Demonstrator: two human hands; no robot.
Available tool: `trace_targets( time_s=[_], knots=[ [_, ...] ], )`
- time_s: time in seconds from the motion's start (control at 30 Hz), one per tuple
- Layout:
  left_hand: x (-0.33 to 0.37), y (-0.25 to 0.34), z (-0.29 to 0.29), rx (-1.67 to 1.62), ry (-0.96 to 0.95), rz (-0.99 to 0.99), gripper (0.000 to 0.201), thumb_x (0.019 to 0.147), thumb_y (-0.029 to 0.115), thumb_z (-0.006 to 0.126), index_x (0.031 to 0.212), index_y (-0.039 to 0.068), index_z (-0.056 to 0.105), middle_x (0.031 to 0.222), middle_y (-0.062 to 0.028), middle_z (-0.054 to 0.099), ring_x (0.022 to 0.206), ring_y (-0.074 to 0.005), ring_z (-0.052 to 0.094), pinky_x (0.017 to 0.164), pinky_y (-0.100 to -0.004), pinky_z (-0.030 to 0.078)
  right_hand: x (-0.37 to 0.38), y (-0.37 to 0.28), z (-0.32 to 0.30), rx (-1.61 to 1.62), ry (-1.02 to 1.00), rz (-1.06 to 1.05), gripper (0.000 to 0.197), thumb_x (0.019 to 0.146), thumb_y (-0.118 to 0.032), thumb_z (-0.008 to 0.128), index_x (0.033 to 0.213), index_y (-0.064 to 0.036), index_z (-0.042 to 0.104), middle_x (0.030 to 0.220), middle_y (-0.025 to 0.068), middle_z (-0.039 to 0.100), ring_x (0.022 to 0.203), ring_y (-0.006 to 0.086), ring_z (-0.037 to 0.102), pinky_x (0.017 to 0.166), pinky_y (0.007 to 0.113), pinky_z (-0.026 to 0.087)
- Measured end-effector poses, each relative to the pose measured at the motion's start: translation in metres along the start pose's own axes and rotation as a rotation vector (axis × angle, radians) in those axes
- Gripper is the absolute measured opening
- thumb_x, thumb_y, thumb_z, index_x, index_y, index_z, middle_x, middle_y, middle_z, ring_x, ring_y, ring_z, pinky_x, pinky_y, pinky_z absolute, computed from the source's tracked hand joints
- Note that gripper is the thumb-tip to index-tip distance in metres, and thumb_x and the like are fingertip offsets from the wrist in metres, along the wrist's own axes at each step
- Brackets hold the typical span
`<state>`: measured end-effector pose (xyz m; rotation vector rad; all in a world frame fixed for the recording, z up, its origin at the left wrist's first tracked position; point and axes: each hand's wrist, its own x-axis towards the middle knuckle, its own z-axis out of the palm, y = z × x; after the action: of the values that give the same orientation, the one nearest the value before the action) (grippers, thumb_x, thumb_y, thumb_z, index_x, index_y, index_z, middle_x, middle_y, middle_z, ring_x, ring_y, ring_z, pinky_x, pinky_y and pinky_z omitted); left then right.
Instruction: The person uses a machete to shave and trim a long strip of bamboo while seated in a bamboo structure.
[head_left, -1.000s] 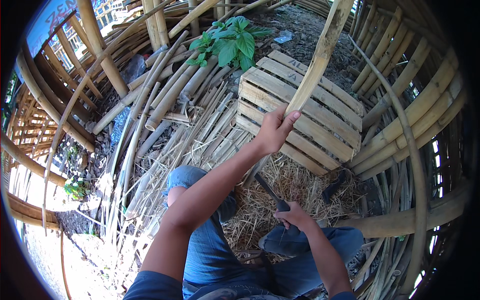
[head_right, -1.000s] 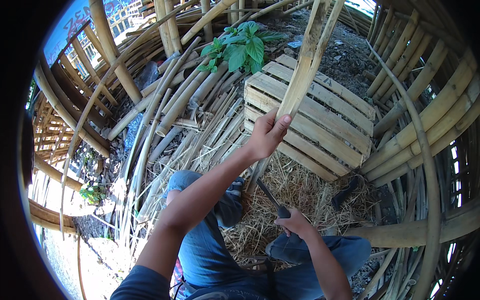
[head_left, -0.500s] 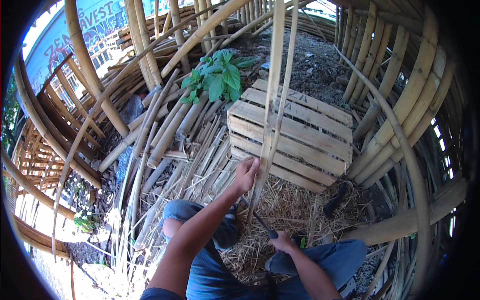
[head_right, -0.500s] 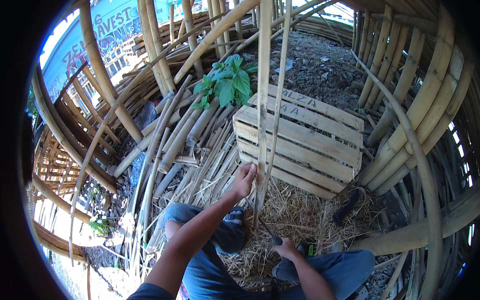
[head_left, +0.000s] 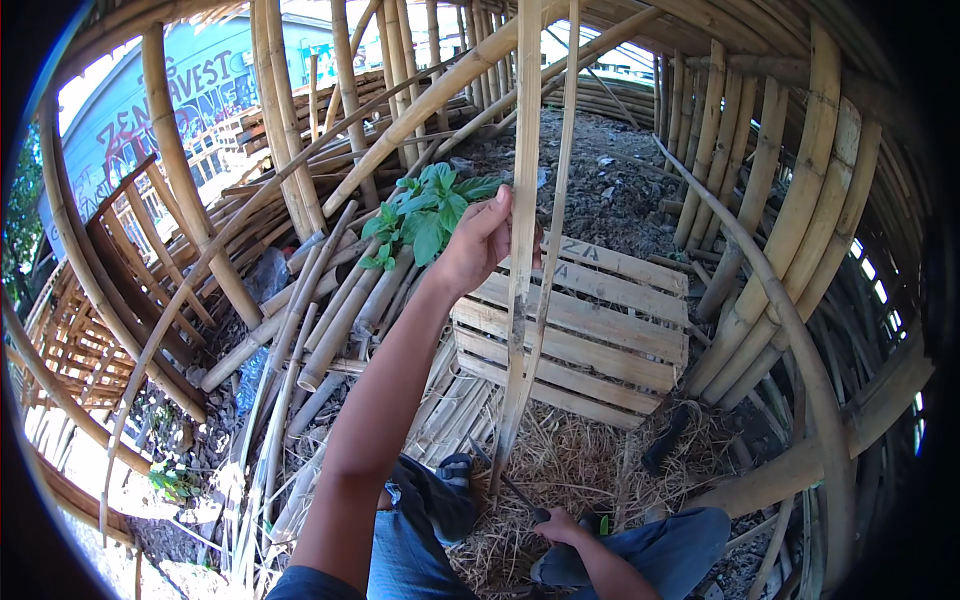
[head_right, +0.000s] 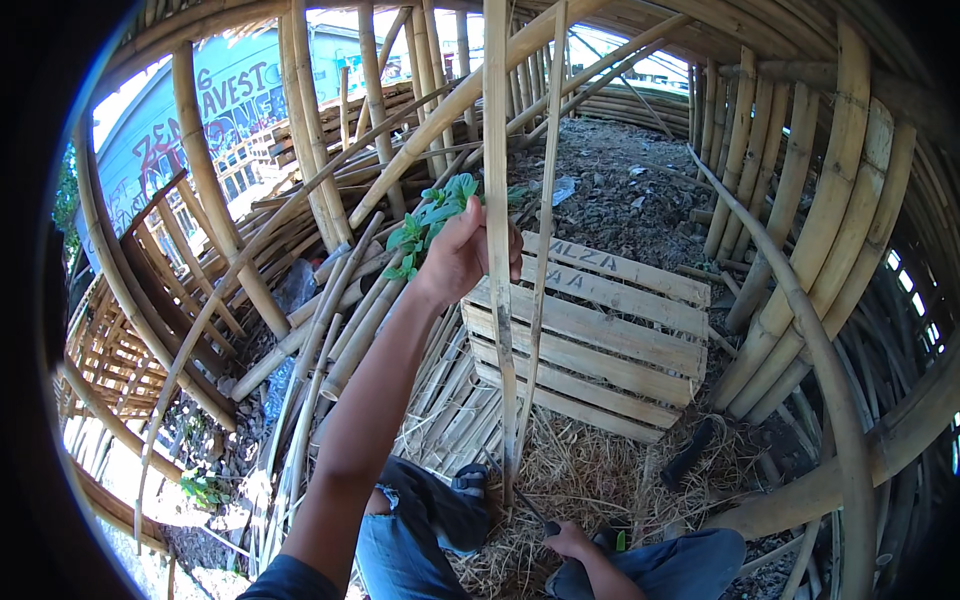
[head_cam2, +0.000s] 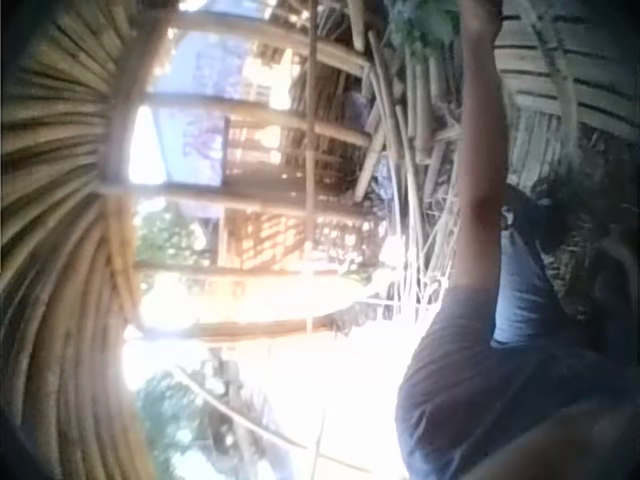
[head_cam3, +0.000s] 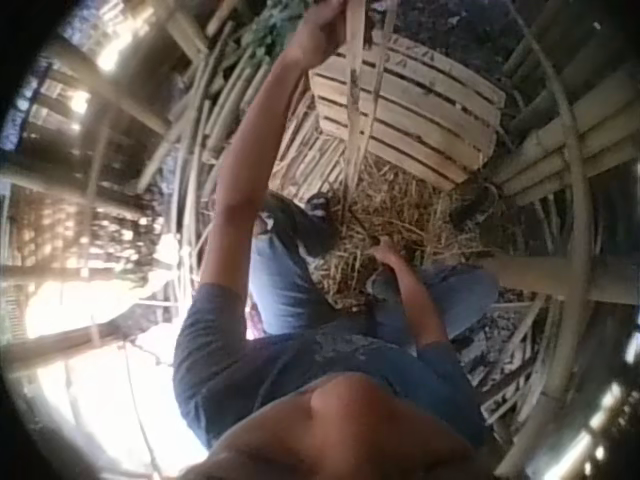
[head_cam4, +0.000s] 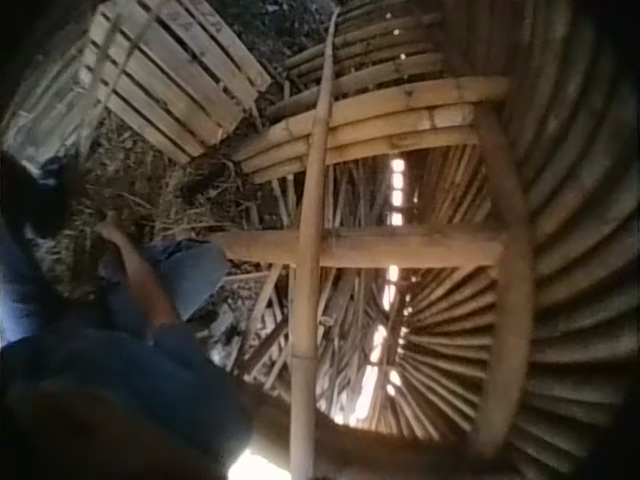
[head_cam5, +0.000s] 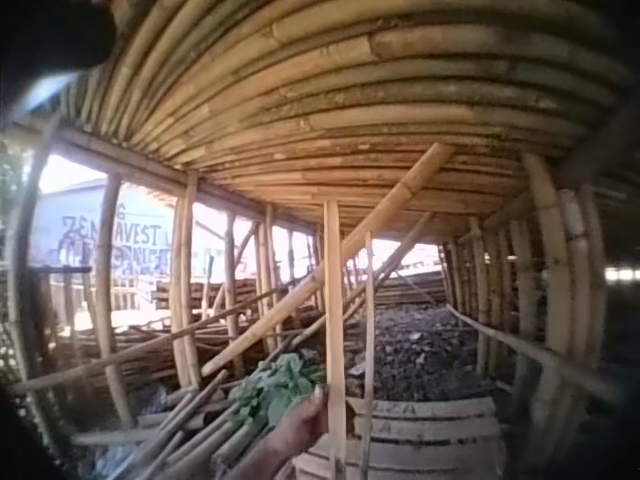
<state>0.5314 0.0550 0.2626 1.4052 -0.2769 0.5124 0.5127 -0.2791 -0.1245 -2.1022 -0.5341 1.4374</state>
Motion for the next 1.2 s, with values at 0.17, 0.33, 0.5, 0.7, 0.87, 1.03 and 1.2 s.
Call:
trace_targets(
  time_s=[0.17, 0.33, 0.5, 0.7, 0.87, 1.03, 1.2],
  knots=[
    [0.000, -0.003, 0.019, -0.382, -0.248, -0.057, 0.063, 0.092, 0.065, 0.033, 0.077, 0.007, 0.052, 0.052, -0.0001, 0.035, 0.042, -0.0107, 0.030, 0.043, -0.0257, 0.027, 0.026, 0.022, 0.006, 0.050, -0.047, 0.088, 0.019, 0.071, -0.012, 0.067, 0.078, 0.0043, 0.060, 0.057, 0.0096, 0.059, 0.042, 0.0172, 0.055, 0.040, 0.032, 0.043],
    [0.003, 0.008, 0.030, -0.261, 0.018, -0.061, 0.054, 0.096, 0.054, 0.039, 0.065, 0.010, 0.039, 0.052, 0.0016, 0.031, 0.041, -0.0085, 0.027, 0.039, -0.0252, 0.022, 0.006, -0.011, 0.004, -0.273, 0.147, 0.163, 0.032, 0.073, -0.026, 0.066, 0.086, 0.0037, 0.066, 0.074, 0.0190, 0.067, 0.066, 0.0301, 0.067, 0.064, 0.040, 0.053],
    [0.006, 0.006, 0.036, -0.074, 0.213, -0.068, 0.049, 0.096, 0.054, 0.040, 0.068, 0.014, 0.036, 0.056, -0.0004, 0.033, 0.045, -0.0147, 0.030, 0.043, -0.0293, 0.026, -0.007, -0.031, 0.012, -0.326, 0.280, 0.180, 0.036, 0.071, -0.022, 0.065, 0.097, 0.0014, 0.066, 0.102, 0.0228, 0.066, 0.100, 0.0350, 0.062, 0.082, 0.042, 0.050],
    [0.000, 0.007, 0.044, -0.053, 0.220, -0.039, 0.050, 0.095, 0.053, 0.042, 0.066, 0.014, 0.035, 0.056, 0.0007, 0.031, 0.045, -0.0111, 0.027, 0.042, -0.0275, 0.022, -0.020, -0.037, 0.022, -0.347, 0.298, 0.255, 0.038, 0.073, -0.022, 0.065, 0.104, -0.0015, 0.063, 0.107, 0.0210, 0.065, 0.102, 0.0358, 0.062, 0.087, 0.042, 0.050],
    [-0.006, 0.013, 0.051, -0.037, 0.264, -0.044, 0.050, 0.096, 0.053, 0.042, 0.065, 0.014, 0.036, 0.055, 0.0005, 0.033, 0.045, -0.0113, 0.028, 0.042, -0.0277, 0.023, -0.024, -0.041, 0.024, -0.356, 0.321, 0.225, 0.039, 0.073, -0.022, 0.065, 0.105, -0.0001, 0.062, 0.106, 0.0229, 0.064, 0.102, 0.0363, 0.062, 0.088, 0.043, 0.050],
    [-0.009, 0.012, 0.055, 0.021, 0.264, -0.007, 0.050, 0.096, 0.052, 0.041, 0.064, 0.014, 0.037, 0.054, 0.0000, 0.034, 0.044, -0.0116, 0.031, 0.041, -0.0286, 0.025, -0.029, -0.046, 0.025, -0.357, 0.368, 0.210, 0.037, 0.074, -0.021, 0.065, 0.104, 0.0002, 0.063, 0.105, 0.0226, 0.065, 0.101, 0.0362, 0.062, 0.088, 0.042, 0.051],
    [-0.013, 0.014, 0.057, 0.178, 0.376, 0.064, 0.049, 0.097, 0.050, 0.041, 0.065, 0.013, 0.039, 0.052, -0.0013, 0.036, 0.044, -0.0124, 0.035, 0.041, -0.0290, 0.029, -0.023, -0.048, 0.022, -0.383, 0.362, 0.251, 0.037, 0.073, -0.023, 0.068, 0.104, -0.0018, 0.065, 0.107, 0.0205, 0.064, 0.102, 0.0338, 0.062, 0.088, 0.041, 0.050]
  ],
)
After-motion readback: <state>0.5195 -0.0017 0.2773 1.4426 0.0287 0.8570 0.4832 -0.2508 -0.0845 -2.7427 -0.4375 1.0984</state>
